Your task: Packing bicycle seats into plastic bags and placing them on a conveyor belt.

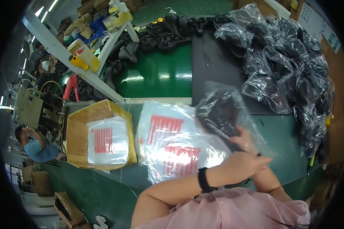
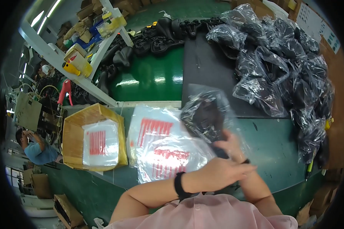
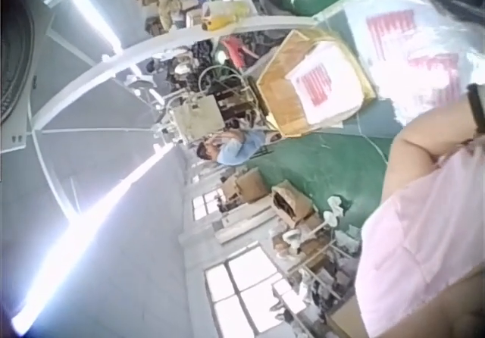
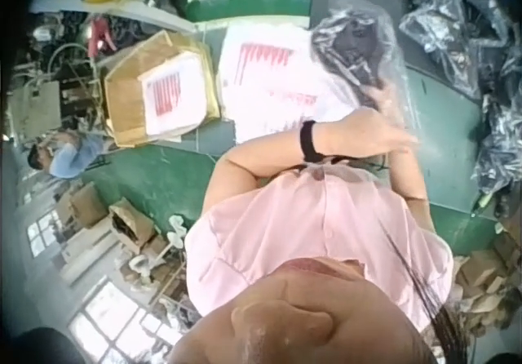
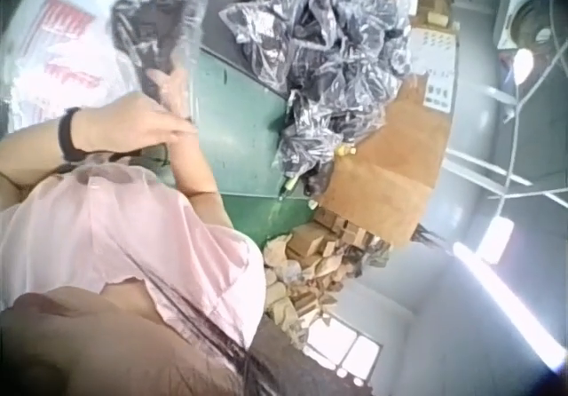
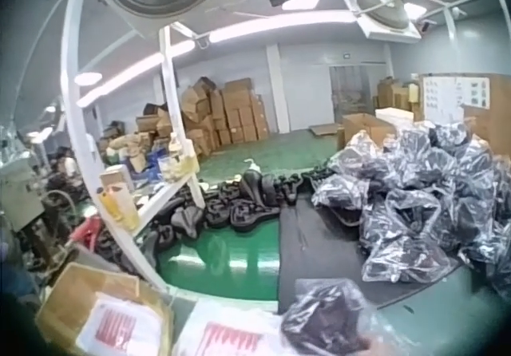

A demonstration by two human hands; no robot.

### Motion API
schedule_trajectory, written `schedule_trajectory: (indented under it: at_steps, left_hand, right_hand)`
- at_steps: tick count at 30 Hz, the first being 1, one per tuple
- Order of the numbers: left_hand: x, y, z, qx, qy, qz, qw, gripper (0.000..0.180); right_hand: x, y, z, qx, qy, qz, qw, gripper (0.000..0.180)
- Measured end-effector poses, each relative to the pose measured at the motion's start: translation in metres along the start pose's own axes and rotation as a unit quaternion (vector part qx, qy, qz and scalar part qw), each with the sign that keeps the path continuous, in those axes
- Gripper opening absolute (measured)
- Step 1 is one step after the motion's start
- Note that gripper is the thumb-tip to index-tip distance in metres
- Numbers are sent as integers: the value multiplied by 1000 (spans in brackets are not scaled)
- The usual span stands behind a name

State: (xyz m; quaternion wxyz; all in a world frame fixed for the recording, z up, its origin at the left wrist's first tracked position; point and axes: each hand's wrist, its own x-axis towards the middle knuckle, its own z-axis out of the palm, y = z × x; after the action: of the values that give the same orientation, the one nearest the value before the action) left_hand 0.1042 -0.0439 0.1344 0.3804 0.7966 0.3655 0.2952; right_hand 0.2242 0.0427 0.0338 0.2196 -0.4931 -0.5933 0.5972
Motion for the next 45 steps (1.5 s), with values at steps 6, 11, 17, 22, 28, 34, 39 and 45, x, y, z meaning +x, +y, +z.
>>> schedule_trajectory:
  at_steps: [6, 11, 17, 22, 28, 34, 39, 45]
  left_hand:
    - [-20, -242, -227, 172, 348, -193, 901, 35]
    - [-114, -396, -418, 451, 404, -535, 590, 50]
    - [-181, -481, -477, 446, 383, -672, 450, 93]
    - [-185, -513, -495, 512, 364, -655, 420, 65]
    - [-180, -480, -505, 566, 458, -534, 430, 61]
    - [-72, -414, -451, 563, 450, -172, 672, 51]
    - [5, -313, -291, 386, 280, 0, 879, 50]
    - [13, -170, -90, 248, 47, 129, 959, 39]
  right_hand:
    - [59, -15, -252, 285, 143, -84, 944, 49]
    - [156, -105, -298, 314, 335, -224, 860, 49]
    - [166, -46, -117, -28, 219, -162, 962, 73]
    - [185, 17, -45, 91, 125, -50, 987, 52]
    - [193, 17, 4, 174, 3, 33, 984, 27]
    - [186, -9, 29, 196, -25, 51, 979, 16]
    - [163, -21, 54, 346, -134, 120, 921, 39]
    - [66, -30, 54, 689, -75, 231, 683, 42]
